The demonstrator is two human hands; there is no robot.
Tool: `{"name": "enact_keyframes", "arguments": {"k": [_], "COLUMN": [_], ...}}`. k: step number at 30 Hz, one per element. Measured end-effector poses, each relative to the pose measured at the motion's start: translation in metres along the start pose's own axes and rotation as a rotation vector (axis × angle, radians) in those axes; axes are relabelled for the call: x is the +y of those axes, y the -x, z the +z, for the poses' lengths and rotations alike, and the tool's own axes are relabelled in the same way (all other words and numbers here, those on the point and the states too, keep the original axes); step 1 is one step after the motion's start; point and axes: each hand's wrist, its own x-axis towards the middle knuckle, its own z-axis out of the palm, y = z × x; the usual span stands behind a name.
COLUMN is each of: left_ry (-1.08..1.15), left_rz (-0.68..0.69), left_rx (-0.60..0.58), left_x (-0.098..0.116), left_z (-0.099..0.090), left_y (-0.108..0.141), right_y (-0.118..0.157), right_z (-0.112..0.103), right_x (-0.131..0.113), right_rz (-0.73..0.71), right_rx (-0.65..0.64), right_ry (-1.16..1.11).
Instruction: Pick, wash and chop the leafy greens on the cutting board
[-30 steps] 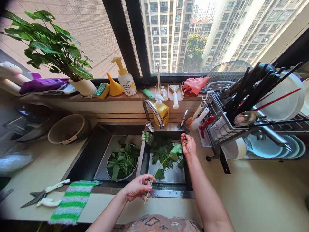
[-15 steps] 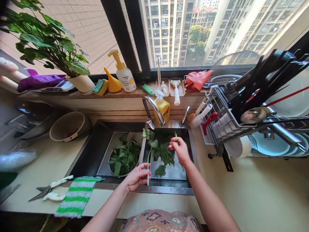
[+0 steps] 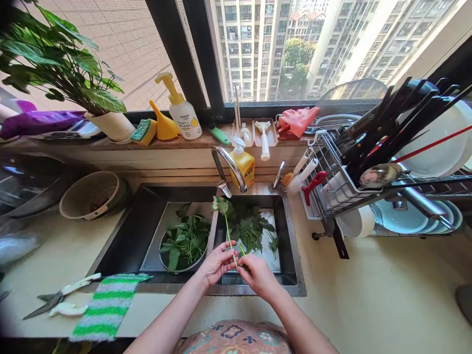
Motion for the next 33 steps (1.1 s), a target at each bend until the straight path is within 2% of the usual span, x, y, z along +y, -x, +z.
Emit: {"name": "enact_keyframes", "arguments": {"k": [6,9,11,14,17,19,22,26,30,33], "left_ry": [-0.005,-0.045,-0.102,-0.198,-0.262,-0.297,-0.315,-0.323,-0.4,-0.368], "left_rz": [-0.046,-0.072,-0.09,-0.114,-0.158,-0.193,-0.222,-0.204,-0.237,-0.231], "left_rx": [-0.069,-0.139,-0.195,-0.277,-0.343,-0.366,-0.363,-0.349,-0.378,-0.346], "left_x": [-0.001,0.001,0.004,0.005,0.003,0.001,-0.003,-0.005,-0.008,-0.009], "left_z": [-0.001,-0.001,-0.002,-0.009,-0.025,-0.037,-0.05,-0.054,-0.049,-0.044], "left_y": [0.001,0.006,0.012,0.022,0.031,0.035,0.038,0.032,0.022,0.017], "right_y": [0.003,-0.001,-0.009,-0.031,-0.062,-0.083,-0.107,-0.118,-0.11,-0.098], "right_z": [0.006,0.01,0.009,-0.003,-0.029,-0.053,-0.088,-0.12,-0.14,-0.143], "right_x": [0.002,0.008,0.013,0.024,0.035,0.037,0.032,0.015,0.001,-0.007], "right_rz": [-0.091,-0.073,0.036,0.251,0.408,0.448,0.374,0.141,-0.044,-0.07], "right_rx": [0.021,0.094,0.18,0.363,0.572,0.693,0.827,0.953,1.112,1.09], "right_ry": [0.092,0.019,-0.127,-0.507,-0.932,-1.137,-1.268,-1.21,-1.087,-0.997]}}
